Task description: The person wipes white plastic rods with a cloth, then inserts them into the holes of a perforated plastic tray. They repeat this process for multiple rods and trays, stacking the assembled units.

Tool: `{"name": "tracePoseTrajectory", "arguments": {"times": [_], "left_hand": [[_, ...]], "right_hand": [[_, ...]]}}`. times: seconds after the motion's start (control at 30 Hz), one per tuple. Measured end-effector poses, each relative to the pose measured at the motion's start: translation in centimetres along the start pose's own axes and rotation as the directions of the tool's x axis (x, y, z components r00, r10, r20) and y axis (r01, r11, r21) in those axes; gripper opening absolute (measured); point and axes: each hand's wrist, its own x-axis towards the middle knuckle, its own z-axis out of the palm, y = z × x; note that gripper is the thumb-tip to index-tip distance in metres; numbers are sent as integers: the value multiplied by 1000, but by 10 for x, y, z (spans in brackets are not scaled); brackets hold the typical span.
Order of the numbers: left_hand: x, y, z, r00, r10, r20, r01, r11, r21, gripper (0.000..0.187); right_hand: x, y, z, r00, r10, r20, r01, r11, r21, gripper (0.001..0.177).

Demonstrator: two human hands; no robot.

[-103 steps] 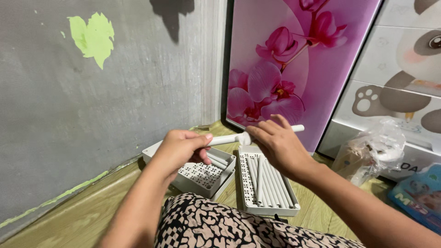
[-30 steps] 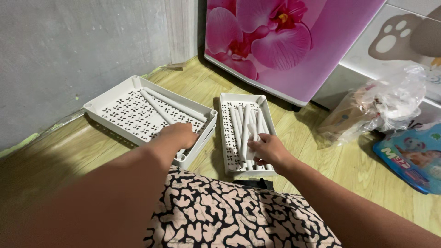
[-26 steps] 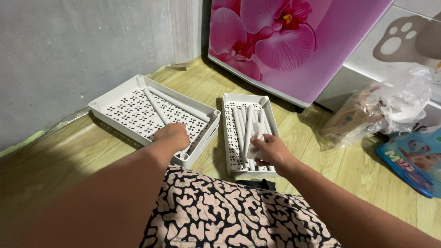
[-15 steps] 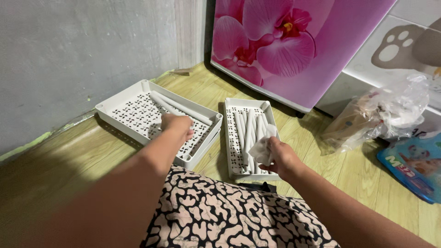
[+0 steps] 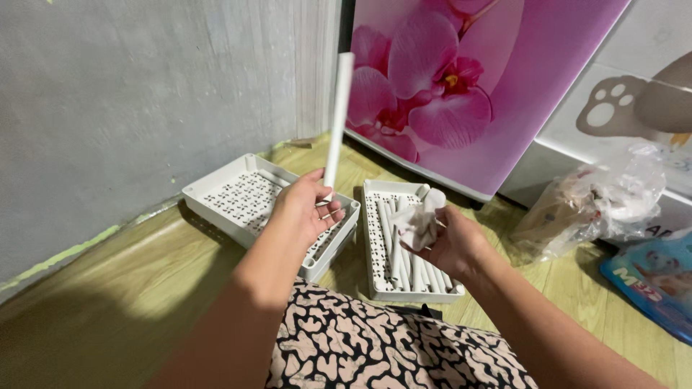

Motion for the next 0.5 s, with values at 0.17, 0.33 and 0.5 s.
{"name": "tracePoseTrajectory", "arguments": {"times": [0.17,0.33,0.5], "left_hand": [[-42,23,10,977,195,88,-203,974,102,37],[-77,38,18,918,397,2,-391,904,172,20],[-109,43,26,844,535,-24,-520,830,202,14]], "right_hand": [[-26,-31,21,969,-247,11,247,969,-25,29],[-63,-52,43,650,-744,152,737,569,-366,31],[-112,-61,70,421,-824,379,815,161,-557,24]]}}
